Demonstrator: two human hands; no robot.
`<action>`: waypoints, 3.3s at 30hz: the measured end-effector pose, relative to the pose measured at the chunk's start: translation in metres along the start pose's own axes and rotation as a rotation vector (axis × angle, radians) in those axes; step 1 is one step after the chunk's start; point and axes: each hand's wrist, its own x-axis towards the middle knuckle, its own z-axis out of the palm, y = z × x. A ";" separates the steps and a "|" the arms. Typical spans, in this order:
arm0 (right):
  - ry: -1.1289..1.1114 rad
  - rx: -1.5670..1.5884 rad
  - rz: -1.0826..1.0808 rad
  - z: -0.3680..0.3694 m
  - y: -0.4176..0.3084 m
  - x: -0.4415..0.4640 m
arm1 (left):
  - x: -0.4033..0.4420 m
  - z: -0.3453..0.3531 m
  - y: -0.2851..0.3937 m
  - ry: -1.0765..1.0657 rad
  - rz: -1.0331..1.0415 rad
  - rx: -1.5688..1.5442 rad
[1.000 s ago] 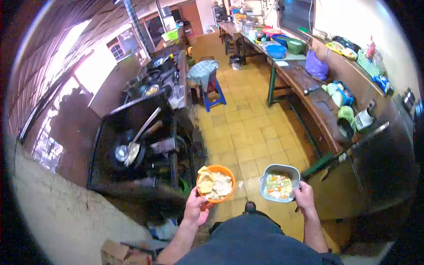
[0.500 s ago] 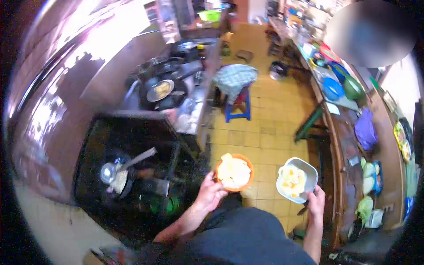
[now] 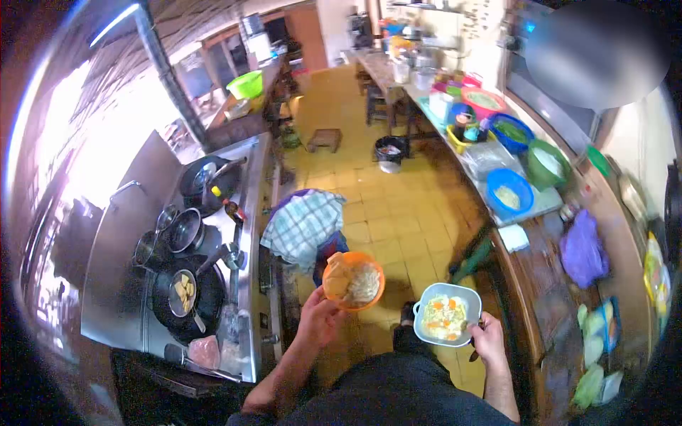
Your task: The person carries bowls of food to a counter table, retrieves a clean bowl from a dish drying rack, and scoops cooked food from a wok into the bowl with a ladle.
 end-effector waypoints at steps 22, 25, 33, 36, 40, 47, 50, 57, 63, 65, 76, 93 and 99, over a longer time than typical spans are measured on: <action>-0.340 0.299 -0.152 0.167 -0.251 0.874 | 0.719 0.092 0.186 0.288 0.088 -0.165; -0.292 0.221 -0.111 0.185 -0.285 0.981 | 0.853 0.122 0.249 0.315 0.071 -0.096; -0.207 -0.127 -0.079 0.247 -0.392 1.250 | 1.142 0.193 0.359 0.144 0.140 -0.171; -0.308 -0.059 -0.046 0.278 -0.418 1.366 | 1.226 0.207 0.381 0.241 0.160 -0.206; -0.428 0.043 -0.271 0.332 -0.419 1.519 | 1.322 0.188 0.376 0.288 0.226 -0.273; -0.381 -0.085 -0.360 0.423 -0.557 1.723 | 1.482 0.205 0.475 0.410 0.222 -0.305; -0.492 0.070 -0.249 0.476 -0.603 1.792 | 1.572 0.169 0.494 0.349 0.278 -0.353; -0.335 0.272 -0.059 0.612 -0.653 1.928 | 1.775 0.139 0.635 0.517 0.184 -0.223; -0.202 0.162 0.032 0.666 -0.660 2.074 | 1.977 0.129 0.731 0.348 0.112 -0.141; -0.176 0.238 0.164 0.668 -0.708 2.090 | 2.029 0.155 0.763 0.328 0.043 -0.110; -0.199 0.502 0.044 0.638 -0.659 2.358 | 2.326 0.267 0.769 0.189 -0.012 -0.161; 0.212 0.236 0.184 0.557 -0.636 2.617 | 2.711 0.411 0.742 0.005 -0.291 0.000; 0.244 0.168 0.067 0.569 -0.662 2.703 | 2.864 0.464 0.741 -0.080 -0.372 0.177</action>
